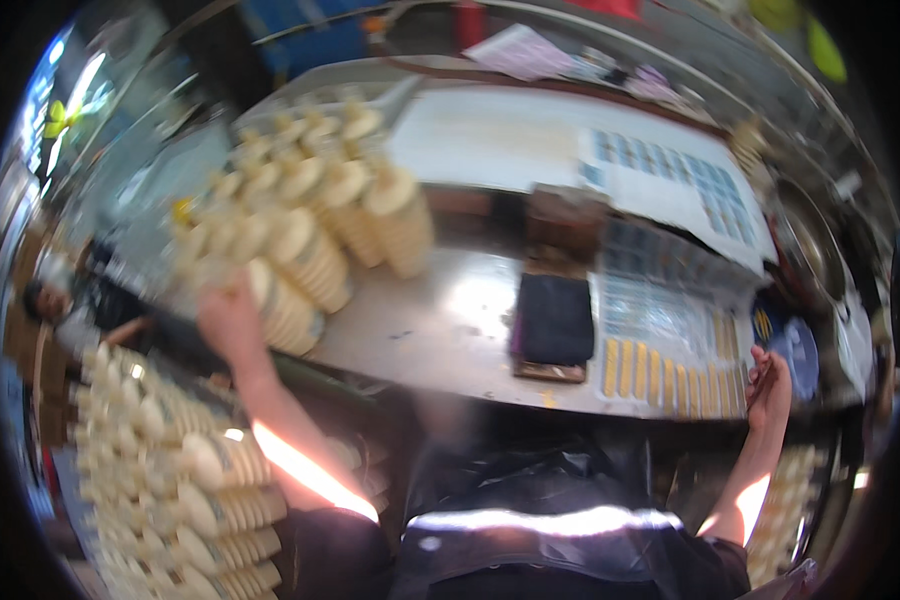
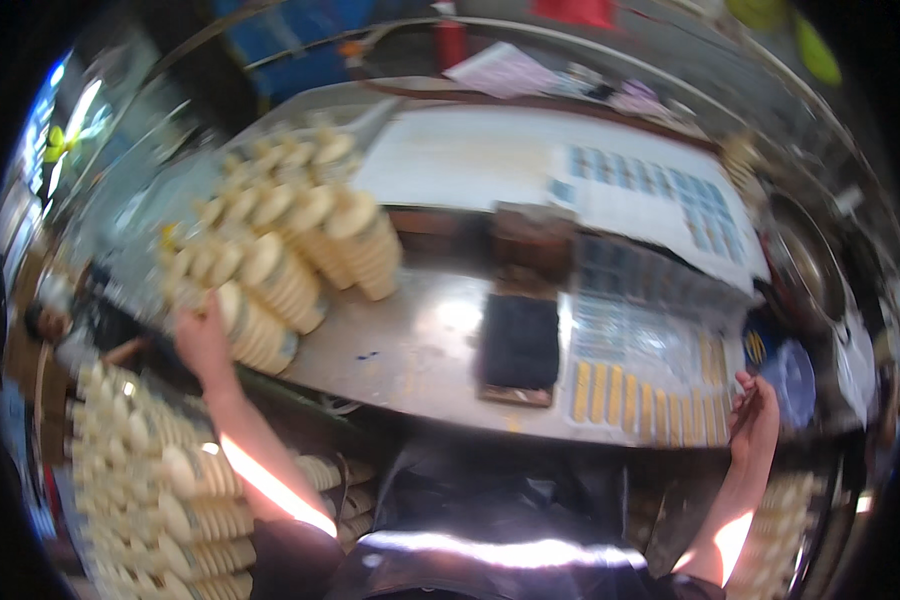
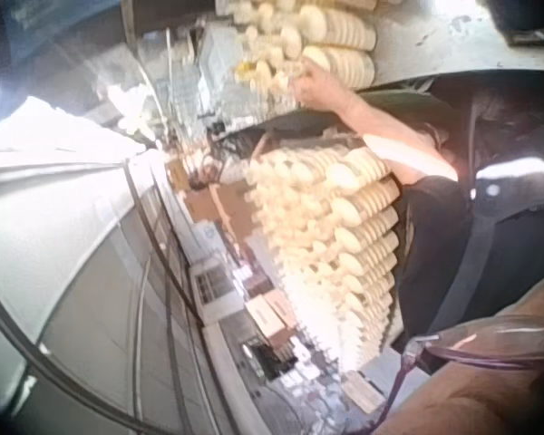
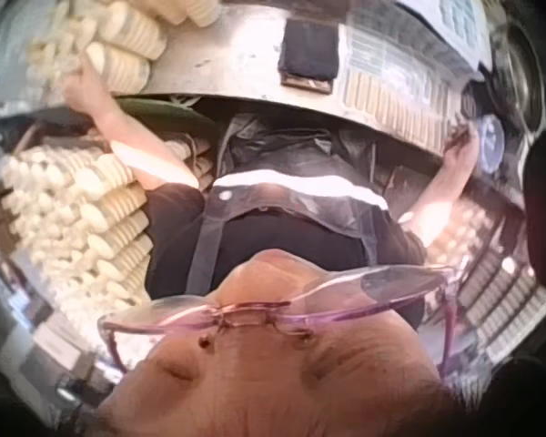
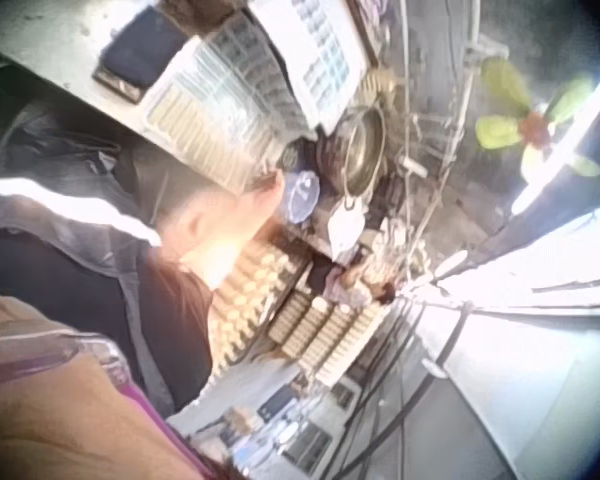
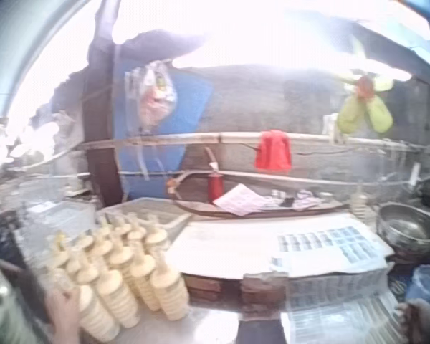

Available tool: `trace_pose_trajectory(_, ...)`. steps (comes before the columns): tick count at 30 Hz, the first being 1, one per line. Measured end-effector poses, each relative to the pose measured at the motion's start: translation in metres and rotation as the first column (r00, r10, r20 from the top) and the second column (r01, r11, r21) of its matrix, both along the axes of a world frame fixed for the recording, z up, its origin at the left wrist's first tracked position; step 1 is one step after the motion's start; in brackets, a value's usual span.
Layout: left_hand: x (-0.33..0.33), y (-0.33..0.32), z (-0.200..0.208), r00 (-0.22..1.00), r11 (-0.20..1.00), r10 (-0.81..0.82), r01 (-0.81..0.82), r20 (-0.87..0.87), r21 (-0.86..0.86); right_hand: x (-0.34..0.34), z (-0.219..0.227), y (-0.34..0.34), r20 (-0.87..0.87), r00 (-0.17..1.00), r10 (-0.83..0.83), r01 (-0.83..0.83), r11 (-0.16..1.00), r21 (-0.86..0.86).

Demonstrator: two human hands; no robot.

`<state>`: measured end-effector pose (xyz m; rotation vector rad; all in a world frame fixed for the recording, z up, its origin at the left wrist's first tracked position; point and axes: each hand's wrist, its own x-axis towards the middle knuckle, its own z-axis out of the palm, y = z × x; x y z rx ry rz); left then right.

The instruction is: The person repeatedly picks up ribbed plastic bottles, peels labels from a sheet, and applies them to the bottle bodies. They smooth each label by hand and place the labeled bottles into a tray. The process is repeated for multiple bottles in a continuous loop.

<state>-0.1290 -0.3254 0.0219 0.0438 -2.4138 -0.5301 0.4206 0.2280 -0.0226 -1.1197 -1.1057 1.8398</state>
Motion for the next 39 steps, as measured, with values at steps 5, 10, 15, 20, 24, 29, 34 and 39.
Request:
trace_pose_trajectory(5, -0.030, -0.044, -0.023, 0.995, 0.998, -0.005, -0.001, 0.100, 0.058, 0.101, 0.035, -0.032, 0.407, 0.824, -0.394, 0.257, 0.900, 0.351)
trace_pose_trajectory(10, -0.018, -0.009, -0.011, 0.889, 0.986, -0.009, -0.068, -0.458, -0.150, 0.262, -0.003, -0.085, 0.718, -0.419, -0.555, -0.078, 0.810, 0.581)
trace_pose_trajectory(15, -0.008, 0.045, 0.014, 0.704, 0.985, -0.133, 0.018, -0.698, -0.169, 0.335, -0.051, -0.162, 0.800, -0.548, -0.243, 0.203, 0.890, 0.409)
trace_pose_trajectory(20, 0.016, 0.128, 0.055, 0.679, 0.914, -0.334, 0.403, -0.654, -0.048, 0.391, -0.100, -0.159, 0.802, -0.485, -0.348, 0.286, 0.804, 0.521)
trace_pose_trajectory(24, 0.015, 0.178, 0.070, 0.619, 0.732, -0.537, 0.680, -0.573, 0.048, 0.404, -0.086, -0.087, 0.695, -0.420, -0.583, 0.099, 0.732, 0.674)
trace_pose_trajectory(29, 0.069, 0.224, 0.092, 0.676, 0.648, -0.640, 0.730, -0.365, 0.218, 0.404, -0.060, 0.002, 0.707, -0.414, -0.573, 0.118, 0.737, 0.666)
trace_pose_trajectory(34, 0.056, 0.218, 0.078, 0.666, 0.611, -0.714, 0.743, -0.216, 0.272, 0.443, -0.091, 0.062, 0.782, -0.313, -0.539, 0.139, 0.788, 0.599)
trace_pose_trajectory(39, 0.072, 0.220, 0.082, 0.678, 0.600, -0.724, 0.712, -0.132, 0.364, 0.465, -0.143, 0.095, 0.891, -0.202, -0.406, 0.074, 0.901, 0.428)
